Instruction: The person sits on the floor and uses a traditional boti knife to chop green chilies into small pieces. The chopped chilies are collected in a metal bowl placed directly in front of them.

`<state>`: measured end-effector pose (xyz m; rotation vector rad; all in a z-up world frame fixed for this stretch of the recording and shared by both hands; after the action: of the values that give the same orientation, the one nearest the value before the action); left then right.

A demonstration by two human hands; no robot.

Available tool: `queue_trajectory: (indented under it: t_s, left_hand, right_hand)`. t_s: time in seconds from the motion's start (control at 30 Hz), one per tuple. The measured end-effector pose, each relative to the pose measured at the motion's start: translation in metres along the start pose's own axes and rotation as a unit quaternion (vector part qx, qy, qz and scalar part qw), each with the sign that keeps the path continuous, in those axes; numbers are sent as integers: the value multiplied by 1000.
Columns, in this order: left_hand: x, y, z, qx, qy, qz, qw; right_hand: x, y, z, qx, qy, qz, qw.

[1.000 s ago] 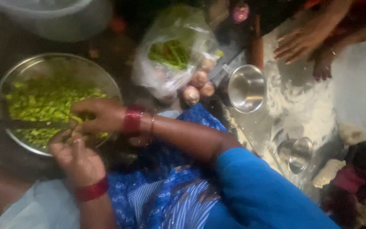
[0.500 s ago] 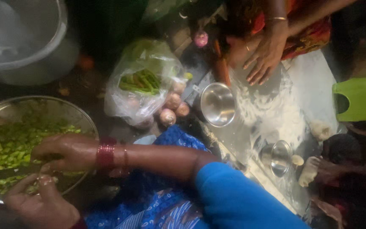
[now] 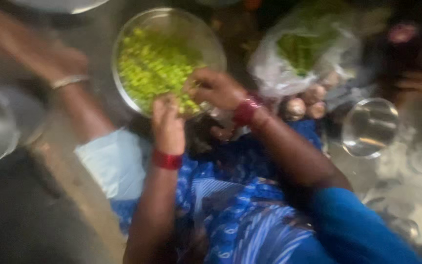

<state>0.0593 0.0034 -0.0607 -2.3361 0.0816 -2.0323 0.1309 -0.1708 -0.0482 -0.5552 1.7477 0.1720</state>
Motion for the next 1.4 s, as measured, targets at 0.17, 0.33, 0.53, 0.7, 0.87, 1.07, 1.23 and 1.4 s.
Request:
queue_trajectory:
  t_s: [0.17,0.33,0.53,0.7,0.87,1.07,1.23,1.4]
  left_hand:
    - [48,9,23,42,-80,-193,977]
    - [48,6,29,65,-58,-136,987]
    - [-7,13,15,72,-125,-75,987]
    - [-29,37,6,83,-210,-392,892]
    - [18,18,14,38,-132,-320,937]
    - [43,13,21,40,-91,-190,977]
    - [37,11,24,61,-119,-222,966]
    - [-1,15,19,84,-151,-247,953]
  right_hand:
    - [-61,0,9,10,-41,30,999]
    - [-60,2,10,33,-56,17,998]
    - [-1,9,10,37,87,19,995]
    - [-19,6,12,-19,53,35,998]
    - [-44,10,5,-36,47,135,989]
    - [-46,13,11,-40,25,146,988]
    - [-44,7,11,-10,3,129,992]
    - [-25,3,14,35,-6,-11,999]
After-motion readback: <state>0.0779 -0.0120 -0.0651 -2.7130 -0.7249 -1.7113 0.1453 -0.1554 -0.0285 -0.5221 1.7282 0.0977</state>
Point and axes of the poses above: each hand's wrist, its own z-axis towards the middle knuckle, its own y-axis out of the palm, x = y × z, the point moved 9 cm from there along z, towards the middle knuckle, and after that the axes turned 1 degree about -y, right-handed, at the moved point
